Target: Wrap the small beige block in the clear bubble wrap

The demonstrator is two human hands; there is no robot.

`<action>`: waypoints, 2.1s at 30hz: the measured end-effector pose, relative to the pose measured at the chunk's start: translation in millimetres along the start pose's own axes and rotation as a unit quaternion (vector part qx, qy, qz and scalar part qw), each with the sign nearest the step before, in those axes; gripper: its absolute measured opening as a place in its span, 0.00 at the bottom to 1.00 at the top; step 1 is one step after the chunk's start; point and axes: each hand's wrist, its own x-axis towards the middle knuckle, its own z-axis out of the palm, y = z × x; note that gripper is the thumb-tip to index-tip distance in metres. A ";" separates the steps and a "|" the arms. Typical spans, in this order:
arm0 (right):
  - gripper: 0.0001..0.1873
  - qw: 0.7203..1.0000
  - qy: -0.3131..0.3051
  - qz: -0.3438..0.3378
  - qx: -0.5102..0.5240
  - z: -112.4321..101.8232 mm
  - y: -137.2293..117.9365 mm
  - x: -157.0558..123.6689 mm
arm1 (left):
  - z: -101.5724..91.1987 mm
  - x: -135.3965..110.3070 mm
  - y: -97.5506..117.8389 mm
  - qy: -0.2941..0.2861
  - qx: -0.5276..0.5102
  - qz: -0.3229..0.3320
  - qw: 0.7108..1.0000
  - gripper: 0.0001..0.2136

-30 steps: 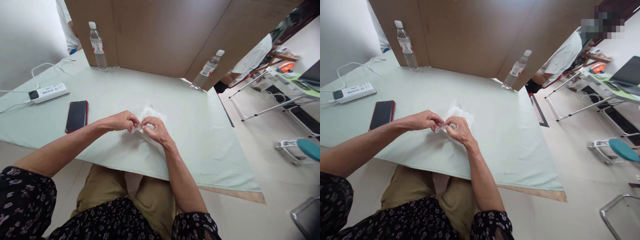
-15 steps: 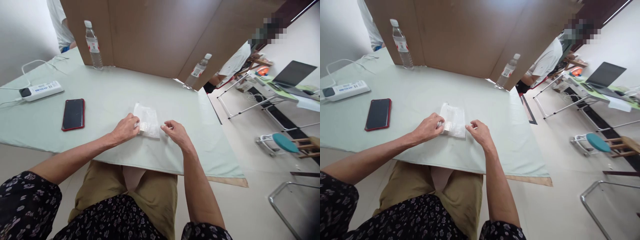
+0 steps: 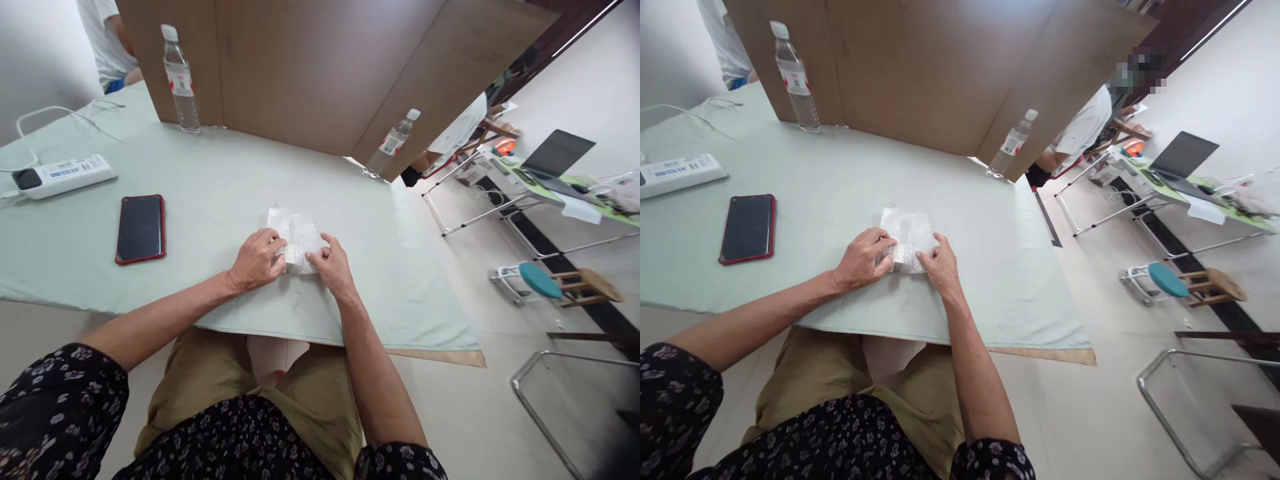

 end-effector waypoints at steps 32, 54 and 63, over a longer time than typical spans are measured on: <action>0.31 0.995 -0.005 -0.100 0.000 28.5 -40.7 -16.0 | -28.0 6.0 -10.8 -0.080 -0.225 -0.104 0.965 0.13; 0.25 0.990 0.007 -0.132 -0.042 34.8 -38.0 -22.3 | -24.3 3.0 -5.4 -0.061 -0.311 -0.109 0.942 0.13; 0.22 0.988 0.070 -0.114 0.079 31.9 -36.1 -26.1 | 0.8 -3.8 -15.8 0.026 -0.145 0.056 0.988 0.08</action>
